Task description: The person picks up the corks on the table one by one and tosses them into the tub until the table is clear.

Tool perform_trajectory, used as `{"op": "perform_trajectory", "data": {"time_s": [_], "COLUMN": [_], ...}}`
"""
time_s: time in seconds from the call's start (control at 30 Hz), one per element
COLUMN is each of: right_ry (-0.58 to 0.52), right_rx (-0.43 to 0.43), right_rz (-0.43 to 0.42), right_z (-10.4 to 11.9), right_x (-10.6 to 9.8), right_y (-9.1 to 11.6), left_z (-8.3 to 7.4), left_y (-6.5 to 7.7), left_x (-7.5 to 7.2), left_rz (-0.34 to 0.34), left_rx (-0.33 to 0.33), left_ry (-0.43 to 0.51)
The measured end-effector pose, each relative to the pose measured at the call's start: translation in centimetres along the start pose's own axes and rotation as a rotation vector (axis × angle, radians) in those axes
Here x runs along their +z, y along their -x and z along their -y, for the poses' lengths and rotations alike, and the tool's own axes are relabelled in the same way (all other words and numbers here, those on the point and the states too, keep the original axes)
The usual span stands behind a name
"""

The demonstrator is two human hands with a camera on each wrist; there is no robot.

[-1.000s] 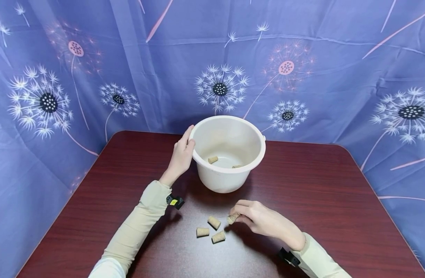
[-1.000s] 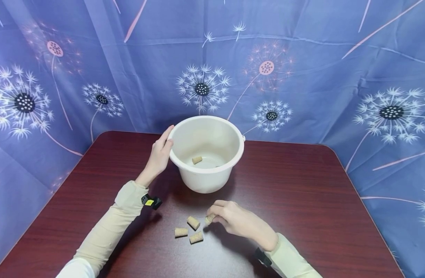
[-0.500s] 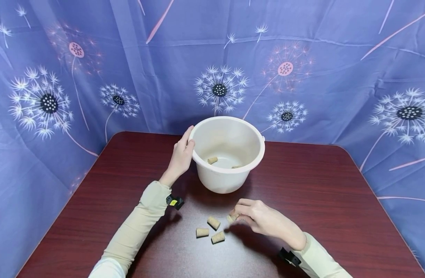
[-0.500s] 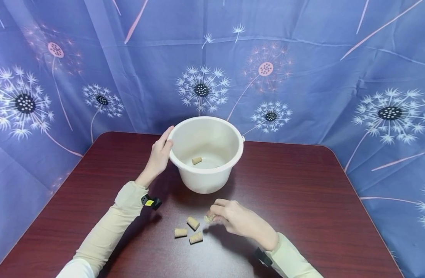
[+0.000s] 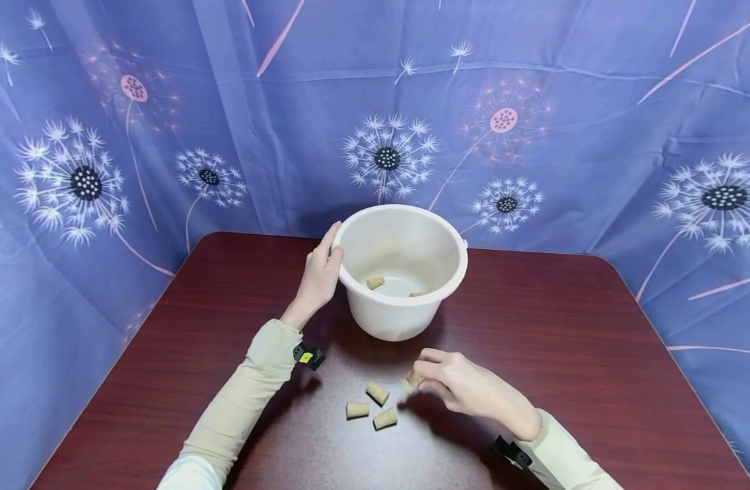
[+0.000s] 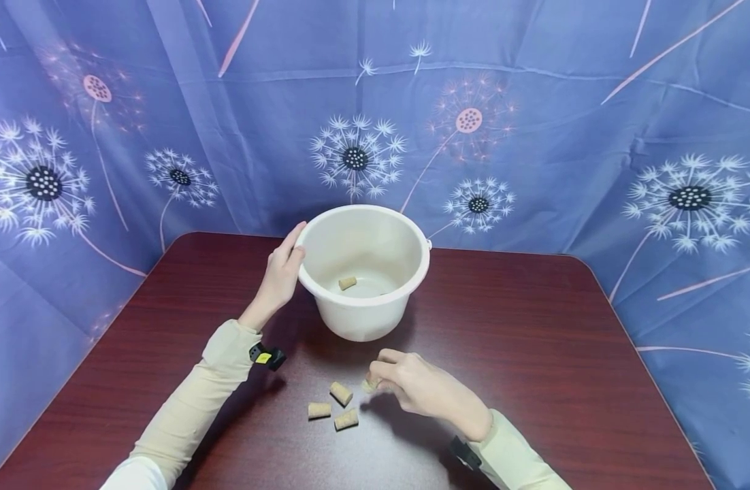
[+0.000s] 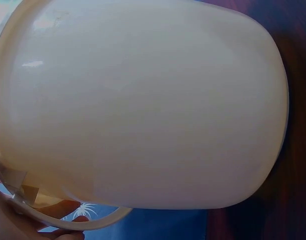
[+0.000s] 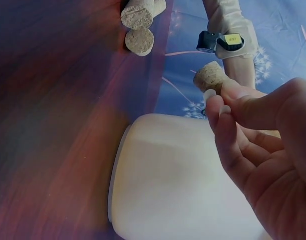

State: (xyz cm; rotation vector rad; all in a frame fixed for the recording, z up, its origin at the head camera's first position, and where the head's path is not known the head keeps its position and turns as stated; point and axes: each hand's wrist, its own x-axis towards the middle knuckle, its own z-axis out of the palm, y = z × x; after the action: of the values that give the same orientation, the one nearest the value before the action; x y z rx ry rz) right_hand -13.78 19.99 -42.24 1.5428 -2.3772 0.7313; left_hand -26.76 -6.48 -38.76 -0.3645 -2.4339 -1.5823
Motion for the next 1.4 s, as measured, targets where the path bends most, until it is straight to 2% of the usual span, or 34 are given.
{"op": "perform_trajectory", "data": {"time_s": [1.4], "right_ry": [0.021], "right_rx": [-0.024], "right_rz": [-0.034], "right_z": [0.08], "right_x": [-0.74], "right_y": [-0.37], "left_z": [0.06], "left_y": [0.05], "left_x": [-0.03], "left_rz": [0.013], "left_rx": [0.014], "left_ry": [0.015]}}
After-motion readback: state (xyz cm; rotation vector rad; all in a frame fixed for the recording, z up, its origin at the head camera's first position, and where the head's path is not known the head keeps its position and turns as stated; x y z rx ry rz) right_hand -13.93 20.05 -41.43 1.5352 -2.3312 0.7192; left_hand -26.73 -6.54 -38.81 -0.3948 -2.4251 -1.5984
